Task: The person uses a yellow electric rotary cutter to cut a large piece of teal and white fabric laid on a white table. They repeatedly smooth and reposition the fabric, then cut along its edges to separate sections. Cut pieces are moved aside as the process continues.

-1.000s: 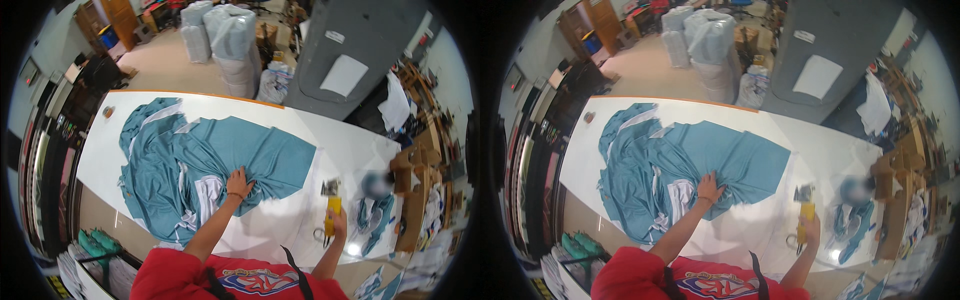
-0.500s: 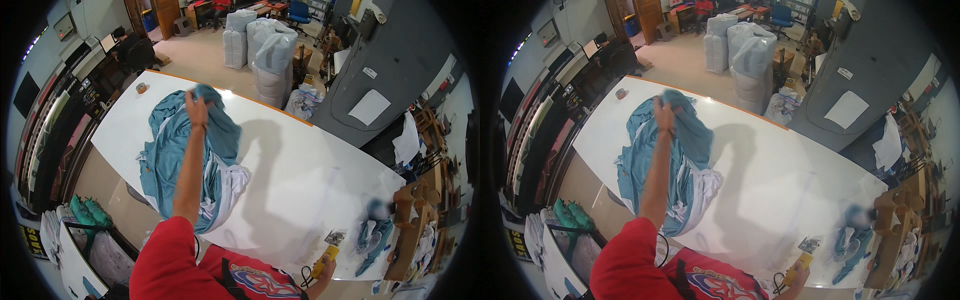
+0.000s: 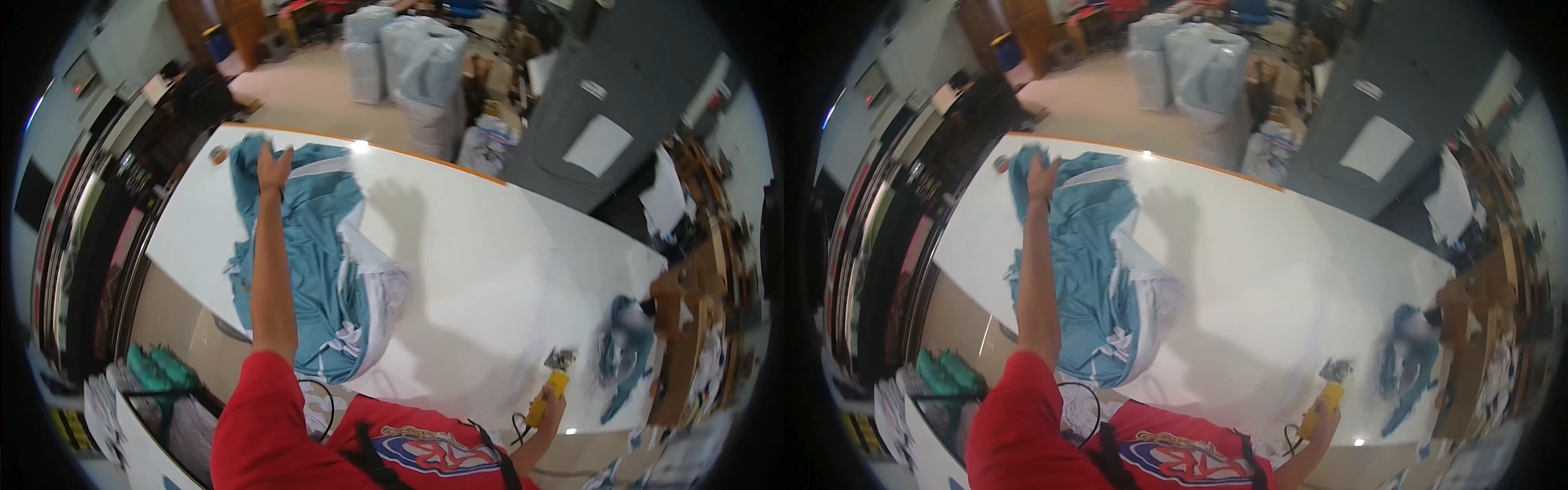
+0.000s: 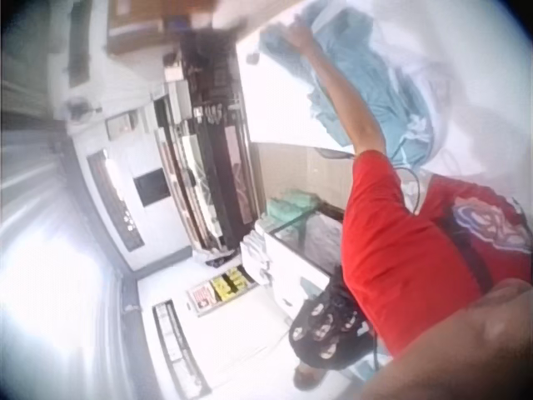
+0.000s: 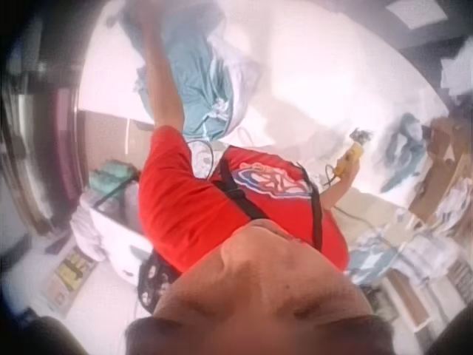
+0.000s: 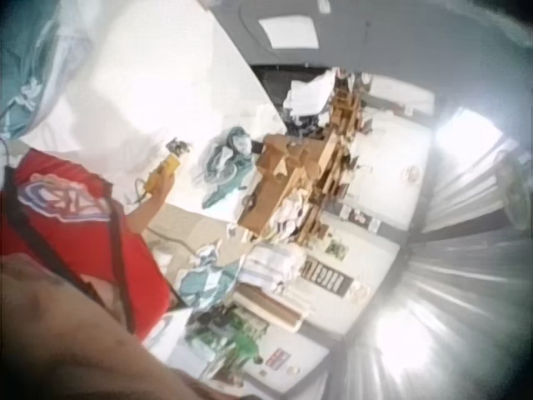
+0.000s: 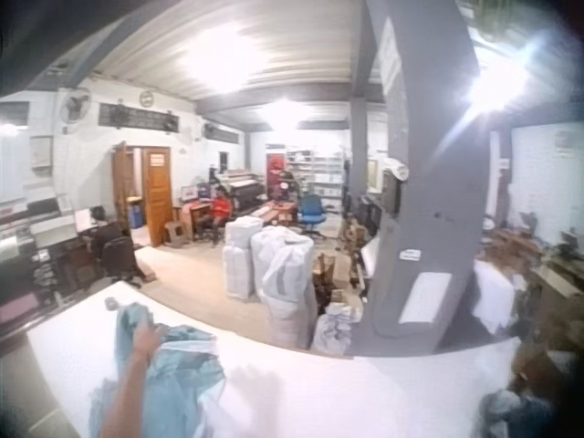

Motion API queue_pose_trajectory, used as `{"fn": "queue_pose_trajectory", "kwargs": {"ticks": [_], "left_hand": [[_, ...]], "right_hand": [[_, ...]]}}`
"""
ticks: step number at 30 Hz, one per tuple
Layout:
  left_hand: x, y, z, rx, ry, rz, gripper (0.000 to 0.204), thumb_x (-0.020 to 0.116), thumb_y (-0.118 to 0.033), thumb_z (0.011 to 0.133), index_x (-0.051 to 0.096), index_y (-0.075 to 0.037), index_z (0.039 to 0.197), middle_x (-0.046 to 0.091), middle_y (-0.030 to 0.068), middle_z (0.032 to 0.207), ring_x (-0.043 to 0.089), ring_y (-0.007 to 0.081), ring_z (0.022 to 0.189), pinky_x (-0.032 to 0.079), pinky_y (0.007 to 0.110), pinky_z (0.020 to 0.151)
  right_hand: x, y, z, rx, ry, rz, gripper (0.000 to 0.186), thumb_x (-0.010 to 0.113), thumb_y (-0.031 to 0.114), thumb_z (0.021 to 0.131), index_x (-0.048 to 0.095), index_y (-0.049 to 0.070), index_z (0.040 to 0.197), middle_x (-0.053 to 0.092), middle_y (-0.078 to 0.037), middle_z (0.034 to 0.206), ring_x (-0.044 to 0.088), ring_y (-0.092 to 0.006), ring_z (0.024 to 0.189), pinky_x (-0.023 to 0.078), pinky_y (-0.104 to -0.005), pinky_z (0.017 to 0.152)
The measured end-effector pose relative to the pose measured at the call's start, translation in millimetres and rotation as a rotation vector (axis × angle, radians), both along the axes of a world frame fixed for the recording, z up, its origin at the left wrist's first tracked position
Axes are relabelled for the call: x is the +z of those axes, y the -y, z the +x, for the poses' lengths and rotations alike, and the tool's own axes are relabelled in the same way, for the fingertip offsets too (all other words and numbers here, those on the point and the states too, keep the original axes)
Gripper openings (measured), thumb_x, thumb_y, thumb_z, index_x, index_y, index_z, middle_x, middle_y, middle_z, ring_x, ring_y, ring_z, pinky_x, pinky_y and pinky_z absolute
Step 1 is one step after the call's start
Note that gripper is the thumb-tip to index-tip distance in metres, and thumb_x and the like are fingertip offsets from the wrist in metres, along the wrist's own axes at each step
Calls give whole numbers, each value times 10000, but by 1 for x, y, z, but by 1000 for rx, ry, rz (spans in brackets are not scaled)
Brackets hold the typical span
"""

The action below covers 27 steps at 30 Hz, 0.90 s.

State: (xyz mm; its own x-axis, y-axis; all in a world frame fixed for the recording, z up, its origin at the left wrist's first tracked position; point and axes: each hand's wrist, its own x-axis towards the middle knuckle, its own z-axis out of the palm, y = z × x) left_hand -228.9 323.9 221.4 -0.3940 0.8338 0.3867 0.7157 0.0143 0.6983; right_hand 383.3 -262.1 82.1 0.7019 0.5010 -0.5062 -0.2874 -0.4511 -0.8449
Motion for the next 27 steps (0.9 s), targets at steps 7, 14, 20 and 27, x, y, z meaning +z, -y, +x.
{"fn": "queue_pose_trajectory", "kwargs": {"ticks": [7, 14, 20, 27], "left_hand": [[-209, 204, 268, -817, 80, -209, 514, 802, -260, 900, 613, -22, 1314, 633, 192, 1317, 606, 354, 1215, 488, 428, 1050], [-229, 434, 469, -1559, -518, -177, 567, 657, -352, 963, 527, -94, 1451, 448, 202, 1528, 409, 442, 1412, 352, 536, 1171], [-251, 448, 468, -1701, -483, -266, 364, 630, -151, 932, 649, -120, 1294, 587, 155, 1321, 544, 359, 1250, 478, 444, 1041], [-220, 445, 361, -1509, -299, -904, 215, 659, -67, 903, 718, -98, 1107, 692, 140, 1084, 652, 349, 1076, 533, 433, 943]], "right_hand": [[-2, -14, 34, 41, 84, -49, 376, 809, 284, 831, 665, 12, 1047, 636, -51, 823, 636, -157, 645, 569, -318, 550], [-20, 15, 91, 97, 101, -78, 398, 804, 274, 818, 674, -23, 1050, 678, -79, 819, 669, -173, 656, 554, -330, 576], [-22, -7, 154, 265, -9, -70, 469, 802, 332, 799, 691, -48, 1050, 698, -106, 859, 676, -200, 674, 551, -347, 624], [-67, -49, 232, 510, 202, -207, 556, 790, 463, 800, 725, 39, 1154, 741, -134, 981, 696, -241, 865, 530, -377, 794]]}}
